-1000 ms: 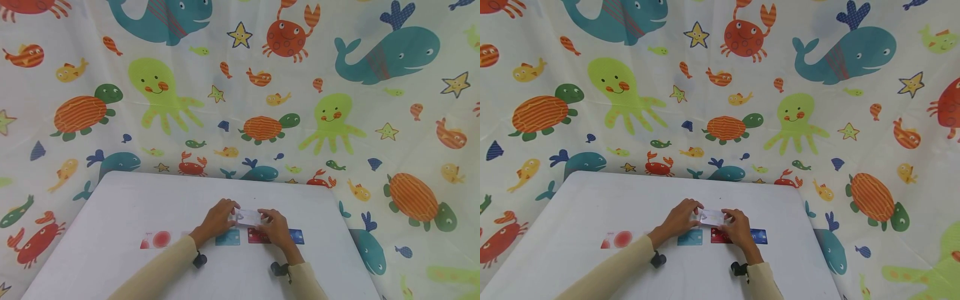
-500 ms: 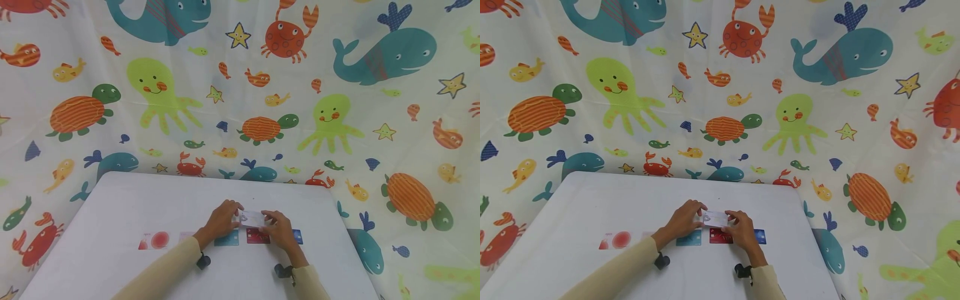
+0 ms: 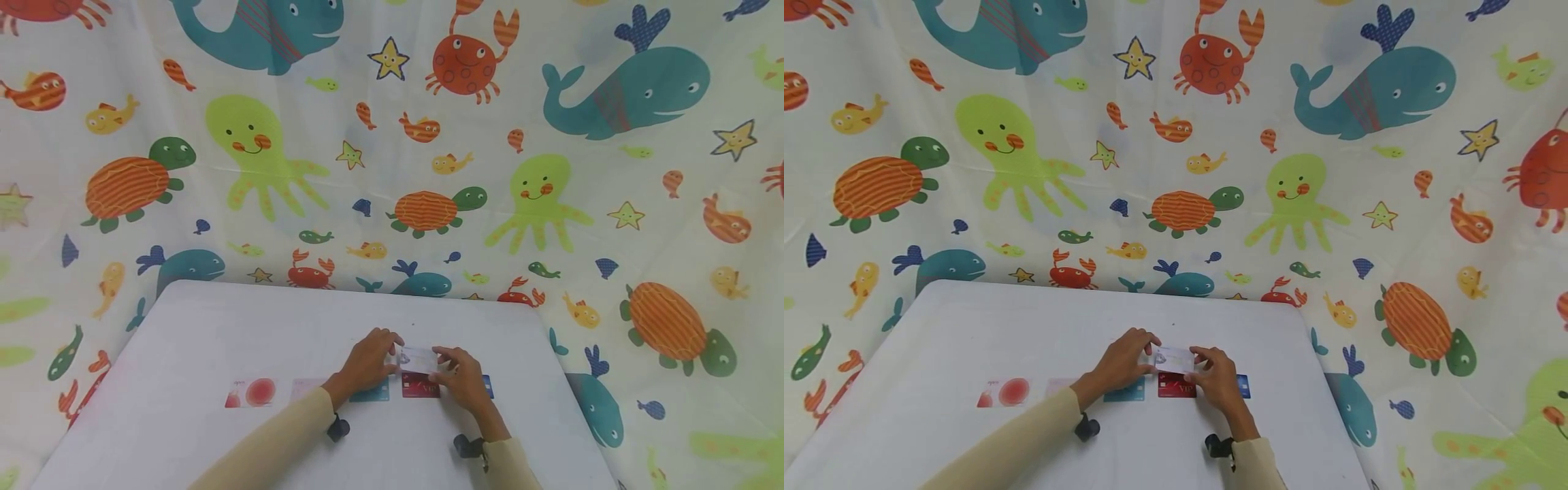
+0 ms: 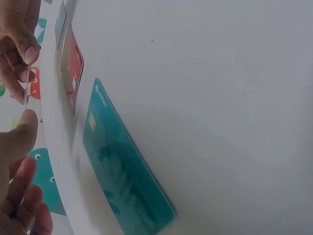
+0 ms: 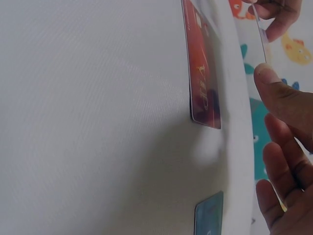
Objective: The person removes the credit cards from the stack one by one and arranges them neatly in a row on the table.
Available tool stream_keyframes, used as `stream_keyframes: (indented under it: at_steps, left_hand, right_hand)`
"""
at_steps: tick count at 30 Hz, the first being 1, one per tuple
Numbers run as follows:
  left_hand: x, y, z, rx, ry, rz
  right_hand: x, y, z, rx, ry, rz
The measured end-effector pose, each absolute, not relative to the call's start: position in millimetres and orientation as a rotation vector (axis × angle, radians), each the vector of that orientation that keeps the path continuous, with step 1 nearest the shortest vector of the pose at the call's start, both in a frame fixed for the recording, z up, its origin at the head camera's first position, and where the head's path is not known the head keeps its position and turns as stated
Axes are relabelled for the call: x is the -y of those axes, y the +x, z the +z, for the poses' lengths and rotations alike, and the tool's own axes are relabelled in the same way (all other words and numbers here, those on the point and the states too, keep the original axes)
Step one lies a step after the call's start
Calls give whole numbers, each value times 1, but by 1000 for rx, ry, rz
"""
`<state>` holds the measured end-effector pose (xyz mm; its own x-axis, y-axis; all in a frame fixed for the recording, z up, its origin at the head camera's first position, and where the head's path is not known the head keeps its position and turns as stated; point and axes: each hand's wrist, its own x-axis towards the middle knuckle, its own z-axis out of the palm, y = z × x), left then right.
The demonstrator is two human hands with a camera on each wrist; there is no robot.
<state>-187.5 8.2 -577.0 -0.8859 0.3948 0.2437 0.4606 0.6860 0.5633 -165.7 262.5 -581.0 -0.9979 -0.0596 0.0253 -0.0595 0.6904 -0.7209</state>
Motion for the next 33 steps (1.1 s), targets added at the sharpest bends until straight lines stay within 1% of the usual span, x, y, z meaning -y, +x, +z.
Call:
stream_keyframes:
  at_steps: [14, 33]
  left_hand:
    - [-20, -190, -573, 2832, -727, -952]
    - [-32, -200, -580, 2808, -752, -983]
  right_hand:
    - [-272, -166, -582, -2945, -60, -1157]
    - [-281, -165, -576, -2943, 20, -1166]
